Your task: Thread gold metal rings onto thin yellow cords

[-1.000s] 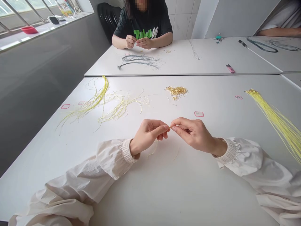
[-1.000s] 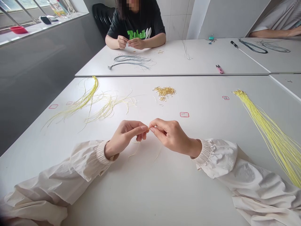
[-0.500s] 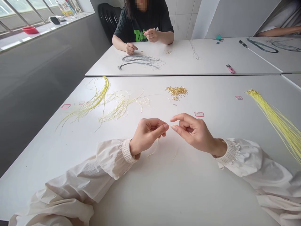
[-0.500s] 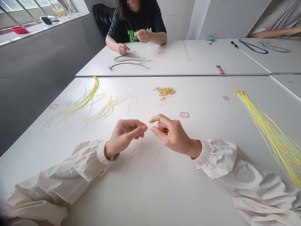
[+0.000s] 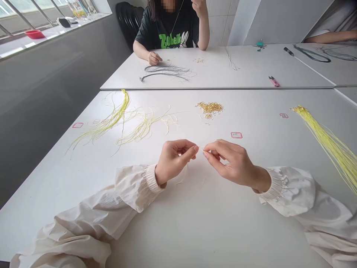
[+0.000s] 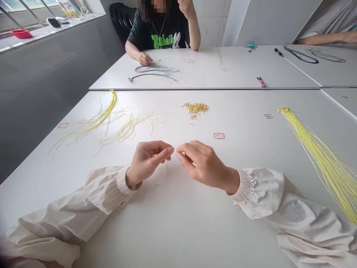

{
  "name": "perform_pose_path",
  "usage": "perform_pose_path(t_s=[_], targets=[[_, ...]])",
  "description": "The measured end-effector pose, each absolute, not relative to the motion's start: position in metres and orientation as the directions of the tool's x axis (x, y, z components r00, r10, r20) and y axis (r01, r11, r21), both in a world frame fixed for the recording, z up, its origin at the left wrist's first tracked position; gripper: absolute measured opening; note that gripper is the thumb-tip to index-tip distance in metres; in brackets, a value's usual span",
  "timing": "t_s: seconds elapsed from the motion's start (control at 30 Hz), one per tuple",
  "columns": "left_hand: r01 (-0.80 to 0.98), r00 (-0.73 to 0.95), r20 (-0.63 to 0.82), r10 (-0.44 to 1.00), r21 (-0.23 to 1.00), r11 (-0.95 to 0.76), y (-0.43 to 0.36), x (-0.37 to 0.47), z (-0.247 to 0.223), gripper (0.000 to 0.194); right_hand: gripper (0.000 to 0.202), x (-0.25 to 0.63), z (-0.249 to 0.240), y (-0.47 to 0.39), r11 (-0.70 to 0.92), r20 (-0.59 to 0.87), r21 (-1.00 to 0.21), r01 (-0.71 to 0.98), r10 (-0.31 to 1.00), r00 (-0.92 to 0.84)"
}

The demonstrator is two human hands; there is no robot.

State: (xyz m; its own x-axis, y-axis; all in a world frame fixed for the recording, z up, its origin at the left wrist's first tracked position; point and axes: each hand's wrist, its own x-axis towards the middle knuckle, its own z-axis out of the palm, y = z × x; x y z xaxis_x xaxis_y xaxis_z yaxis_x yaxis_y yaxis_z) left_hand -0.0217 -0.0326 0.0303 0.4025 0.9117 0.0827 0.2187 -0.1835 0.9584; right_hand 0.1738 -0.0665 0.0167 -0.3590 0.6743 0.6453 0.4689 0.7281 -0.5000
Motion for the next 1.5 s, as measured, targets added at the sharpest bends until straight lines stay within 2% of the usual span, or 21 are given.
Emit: perform_pose_path(t_s=[0.07,0.13,0.27,0.37,0.5,0.63,0.73,0.8,0.87,0.93,1.0,1.1,1.2,1.27,1.37,1.5], targets=[[0.240,0.444,0.089,0.892,0.947,-0.214,-0.034,-0.022,0.029,0.021,0.012,0.175,0.021,-0.065,0.726,0.616,-0.527,0.441,0.684,-0.390],[0.253,0.489,0.090,0.867,0.937,-0.240,-0.036,-0.023,0.029,0.022,0.010,0.176,0.026,-0.064,0.658,0.519,-0.633,0.408,0.752,-0.407],[0.251,0.553,0.078,0.830,0.934,-0.255,-0.041,-0.024,0.028,0.024,0.010,0.178,0.034,-0.061,0.357,0.206,-0.848,0.391,0.903,-0.378],[0.233,0.554,0.087,0.828,0.939,-0.255,-0.043,-0.025,0.028,0.024,0.014,0.180,0.036,-0.056,0.191,0.045,-0.909,0.371,0.929,-0.368],[0.173,0.535,0.113,0.837,0.955,-0.240,-0.042,-0.024,0.029,0.023,0.017,0.184,0.036,-0.050,0.070,-0.054,-0.954,0.291,0.916,-0.398],[0.100,0.475,0.132,0.870,0.974,-0.202,-0.040,-0.022,0.028,0.020,0.017,0.183,0.031,-0.052,0.093,-0.012,-0.965,0.246,0.919,-0.394],[0.073,0.402,0.124,0.907,0.983,-0.167,-0.039,-0.021,0.029,0.019,0.010,0.178,0.024,-0.059,0.285,0.197,-0.922,0.264,0.928,-0.315],[0.069,0.363,0.114,0.925,0.986,-0.149,-0.037,-0.019,0.031,0.020,0.007,0.175,0.018,-0.062,0.500,0.417,-0.803,0.325,0.861,-0.292],[0.072,0.345,0.106,0.933,0.988,-0.139,-0.036,-0.018,0.031,0.021,0.012,0.174,0.014,-0.063,0.690,0.607,-0.599,0.406,0.722,-0.333],[0.083,0.346,0.104,0.932,0.987,-0.141,-0.036,-0.018,0.030,0.021,0.015,0.175,0.014,-0.063,0.788,0.695,-0.415,0.455,0.597,-0.400],[0.098,0.364,0.110,0.925,0.983,-0.156,-0.037,-0.019,0.029,0.021,0.016,0.176,0.017,-0.061,0.813,0.708,-0.365,0.454,0.559,-0.431],[0.124,0.409,0.124,0.904,0.974,-0.190,-0.038,-0.020,0.026,0.020,0.013,0.176,0.024,-0.060,0.756,0.658,-0.513,0.407,0.651,-0.378],[0.148,0.433,0.137,0.891,0.964,-0.220,-0.040,-0.021,0.025,0.019,0.010,0.176,0.029,-0.061,0.601,0.516,-0.704,0.379,0.799,-0.308],[0.160,0.438,0.145,0.887,0.959,-0.236,-0.040,-0.021,0.025,0.018,0.010,0.175,0.030,-0.061,0.489,0.407,-0.785,0.380,0.870,-0.278],[0.171,0.444,0.149,0.884,0.954,-0.247,-0.040,-0.021,0.025,0.018,0.011,0.175,0.030,-0.062,0.346,0.264,-0.853,0.391,0.932,-0.249],[0.183,0.461,0.136,0.877,0.952,-0.244,-0.040,-0.022,0.025,0.018,0.013,0.174,0.030,-0.062,0.234,0.157,-0.893,0.385,0.962,-0.222]])
